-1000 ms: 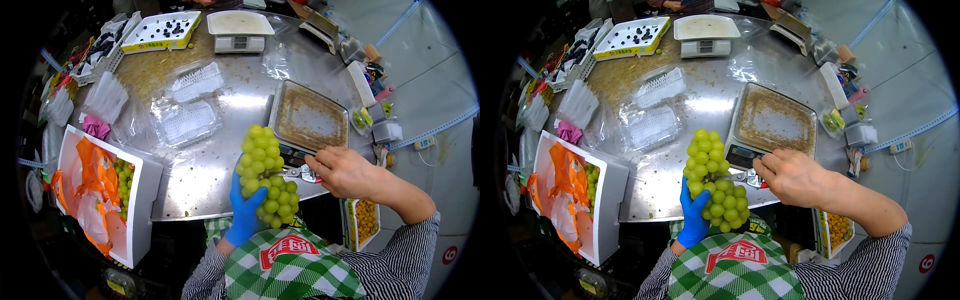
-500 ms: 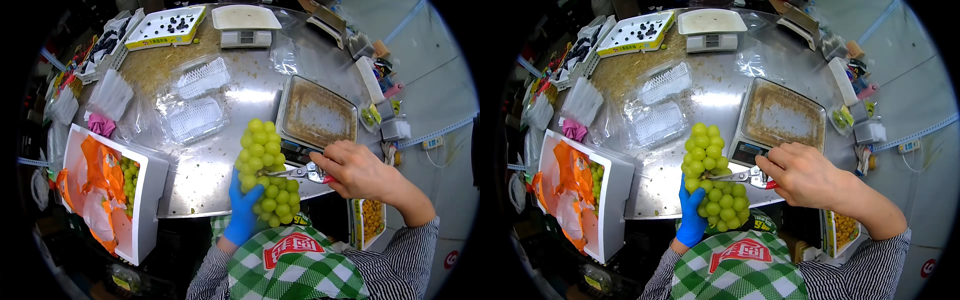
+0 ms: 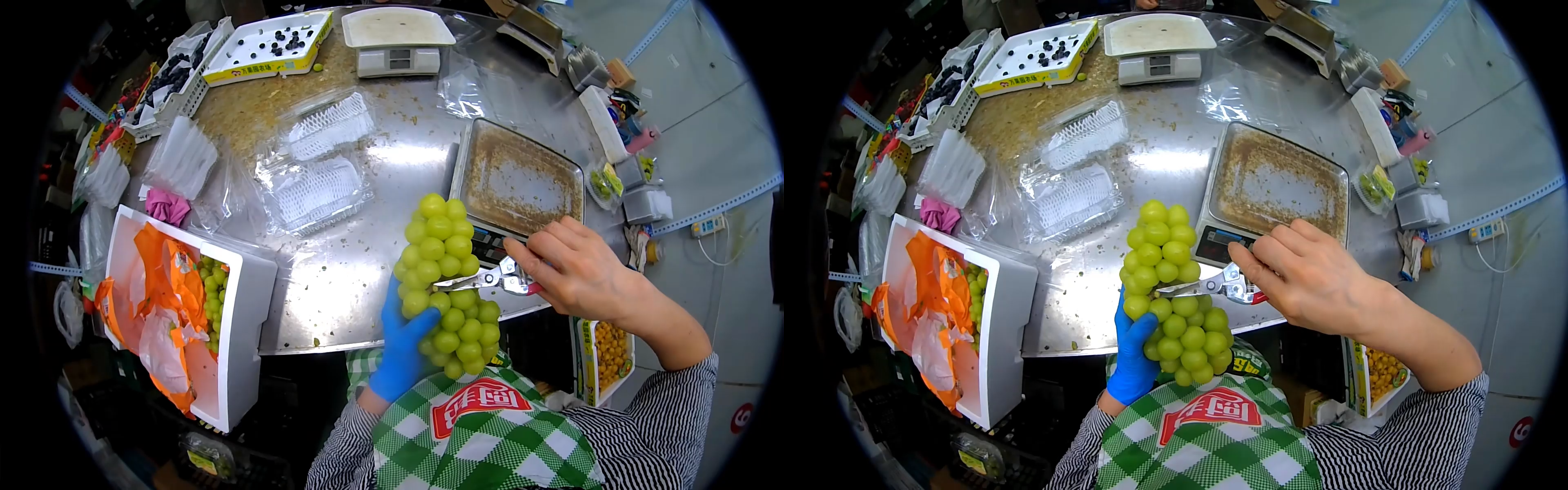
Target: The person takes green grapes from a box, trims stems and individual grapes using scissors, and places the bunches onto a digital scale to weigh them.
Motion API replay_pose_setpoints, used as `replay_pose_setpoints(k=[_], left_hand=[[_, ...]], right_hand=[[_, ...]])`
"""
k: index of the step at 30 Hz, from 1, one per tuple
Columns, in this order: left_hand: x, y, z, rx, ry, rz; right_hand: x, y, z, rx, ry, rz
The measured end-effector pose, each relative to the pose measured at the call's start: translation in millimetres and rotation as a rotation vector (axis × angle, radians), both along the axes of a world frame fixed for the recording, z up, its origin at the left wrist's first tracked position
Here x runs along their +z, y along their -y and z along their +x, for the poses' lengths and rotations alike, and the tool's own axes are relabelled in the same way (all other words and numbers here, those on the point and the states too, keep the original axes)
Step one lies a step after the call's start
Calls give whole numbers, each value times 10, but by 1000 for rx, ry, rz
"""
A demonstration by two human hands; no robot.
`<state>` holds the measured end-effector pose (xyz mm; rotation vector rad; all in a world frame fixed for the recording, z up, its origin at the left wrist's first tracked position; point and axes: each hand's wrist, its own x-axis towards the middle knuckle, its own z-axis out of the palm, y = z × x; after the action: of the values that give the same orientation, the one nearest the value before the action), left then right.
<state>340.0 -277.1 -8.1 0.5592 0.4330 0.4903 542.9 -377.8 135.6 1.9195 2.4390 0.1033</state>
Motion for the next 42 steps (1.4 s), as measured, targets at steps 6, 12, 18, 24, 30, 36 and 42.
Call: replay_pose_setpoints(k=[6, 12, 18, 24, 30, 36, 42], left_hand=[[48, 80, -18, -29, -41, -38], [-99, 172, -38, -115, 11, -111], [-25, 123, 1, -55, -12, -140], [-99, 20, -58, 12, -34, -89], [-72, -202, -37, 126, -52, 150], [500, -630, -111, 207, -319, 494], [1095, -1062, -334, 303, -528, 845]], right_hand=[[-53, 88, -22, -8, 1, 20], [-114, 228, -18, -29, -67, -25], [97, 550, 117, -259, -265, 55], [-317, 718, -106, -502, -699, 166], [-772, 521, -406, -631, -1291, 158], [-1316, -380, -798, -590, -2012, 216], [-998, -1142, -1174, -305, -2068, 267]])
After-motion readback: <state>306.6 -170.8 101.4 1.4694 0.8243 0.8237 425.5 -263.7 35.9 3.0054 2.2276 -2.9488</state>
